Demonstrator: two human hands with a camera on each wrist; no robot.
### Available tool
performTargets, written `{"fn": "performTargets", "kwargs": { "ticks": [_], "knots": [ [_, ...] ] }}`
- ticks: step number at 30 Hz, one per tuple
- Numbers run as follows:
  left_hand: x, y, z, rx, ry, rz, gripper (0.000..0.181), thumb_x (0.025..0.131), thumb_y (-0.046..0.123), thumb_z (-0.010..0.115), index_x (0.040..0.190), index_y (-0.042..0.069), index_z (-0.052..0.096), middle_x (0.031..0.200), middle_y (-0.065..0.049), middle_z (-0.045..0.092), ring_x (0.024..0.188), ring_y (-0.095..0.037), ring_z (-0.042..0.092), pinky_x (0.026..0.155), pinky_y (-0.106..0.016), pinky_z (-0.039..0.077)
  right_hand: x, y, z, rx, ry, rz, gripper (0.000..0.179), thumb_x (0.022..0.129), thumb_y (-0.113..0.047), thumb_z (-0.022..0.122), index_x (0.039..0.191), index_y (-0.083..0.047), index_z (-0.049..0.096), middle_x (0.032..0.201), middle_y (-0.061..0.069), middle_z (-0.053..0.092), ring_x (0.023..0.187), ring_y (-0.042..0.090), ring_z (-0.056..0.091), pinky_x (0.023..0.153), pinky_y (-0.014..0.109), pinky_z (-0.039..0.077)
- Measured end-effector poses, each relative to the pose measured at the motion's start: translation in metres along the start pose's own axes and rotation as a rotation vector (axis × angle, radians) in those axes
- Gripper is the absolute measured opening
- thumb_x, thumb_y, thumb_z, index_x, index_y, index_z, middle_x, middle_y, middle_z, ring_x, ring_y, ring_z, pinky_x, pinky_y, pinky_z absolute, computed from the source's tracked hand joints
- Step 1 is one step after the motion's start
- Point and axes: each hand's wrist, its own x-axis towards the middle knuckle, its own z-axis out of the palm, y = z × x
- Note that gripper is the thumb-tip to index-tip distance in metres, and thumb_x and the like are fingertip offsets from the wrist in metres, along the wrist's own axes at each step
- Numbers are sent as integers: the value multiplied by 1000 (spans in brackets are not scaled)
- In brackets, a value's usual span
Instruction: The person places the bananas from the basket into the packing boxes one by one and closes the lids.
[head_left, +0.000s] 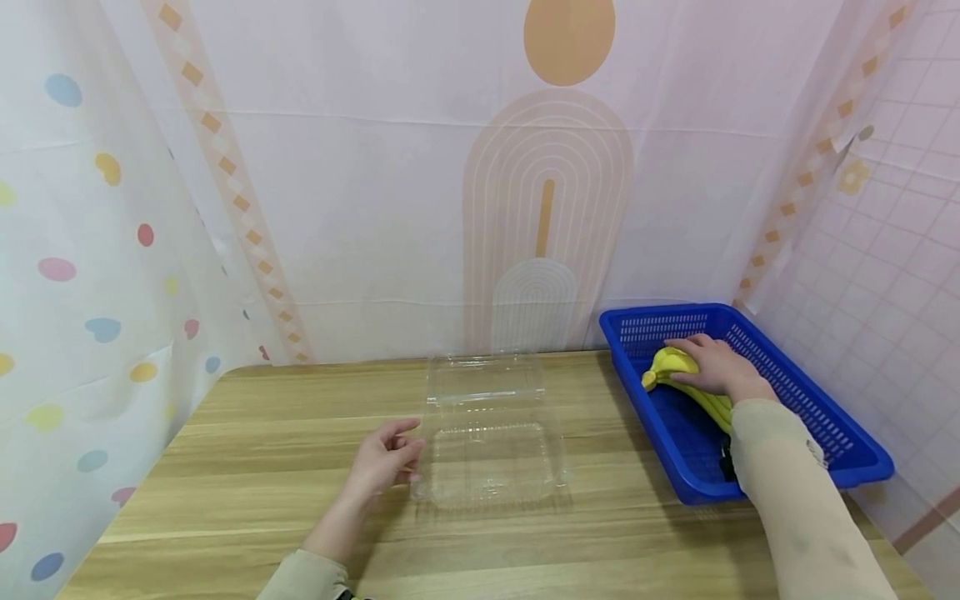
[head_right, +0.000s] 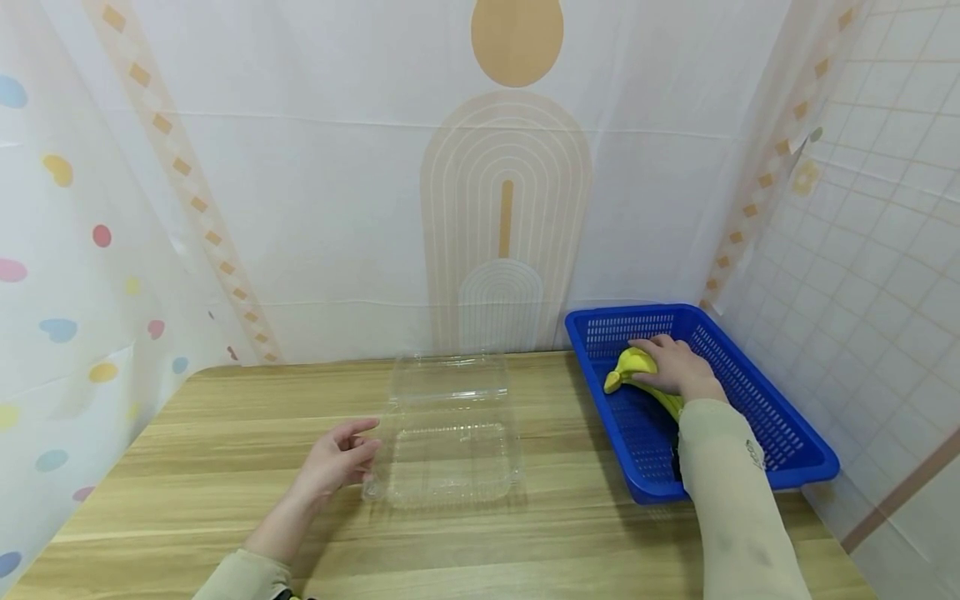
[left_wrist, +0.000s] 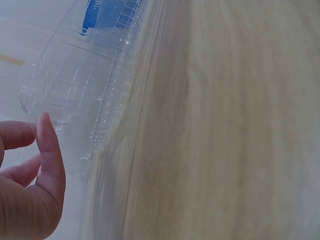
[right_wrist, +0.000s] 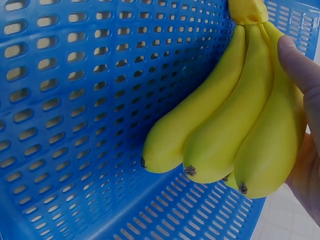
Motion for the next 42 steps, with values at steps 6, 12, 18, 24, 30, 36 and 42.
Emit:
{"fn": "performTargets", "kwargs": {
  "ticks": [6,12,18,24,30,36,42],
  "knots": [
    [1,-1,0,0,-2,4,45,86,0,62,129,-4,47,85,-8,53,68,-20,57,57,-29,56,-1,1,2,-8,6,-19,61,88,-40,61,138,-12,42,130,26,39,114,50,37,84,69,36],
    [2,-3,0,8,1,-2,45,86,1,62,129,-2,48,85,-8,53,69,-21,57,58,-30,56,-2,0,1,1,1,-12,56,88,-40,61,135,-13,46,130,25,40,114,49,37,85,68,36],
    [3,-4,0,11,0,-3,45,86,1,62,129,-2,48,86,-8,51,69,-21,57,58,-29,56,-1,1,0,9,-2,-14,54,87,-40,61,133,-13,49,129,26,40,114,49,37,85,68,36],
    [4,-4,-1,11,0,6,45,86,1,62,128,-3,48,85,-8,52,69,-21,57,57,-29,56,-1,2,1,24,17,-23,52,86,-40,62,129,-13,53,127,25,42,113,49,38,85,67,37],
    [4,-5,0,10,3,2,45,86,0,62,129,-2,49,84,-8,52,69,-20,56,56,-29,56,-2,0,-1,37,9,-42,48,88,-36,61,128,-11,53,127,28,42,112,51,37,87,67,35],
    [5,-5,1,11,1,4,45,86,1,62,128,-3,48,84,-7,51,69,-20,56,56,-28,56,-5,1,-3,64,7,-37,46,90,-33,59,129,-10,52,128,29,39,114,53,34,87,68,34],
    [5,-3,1,9,-1,3,45,86,1,62,128,-2,49,84,-7,50,69,-19,56,56,-27,55,-5,6,-4,79,26,-25,46,91,-33,57,130,-9,50,130,31,36,116,54,30,90,71,29]
  ]
}}
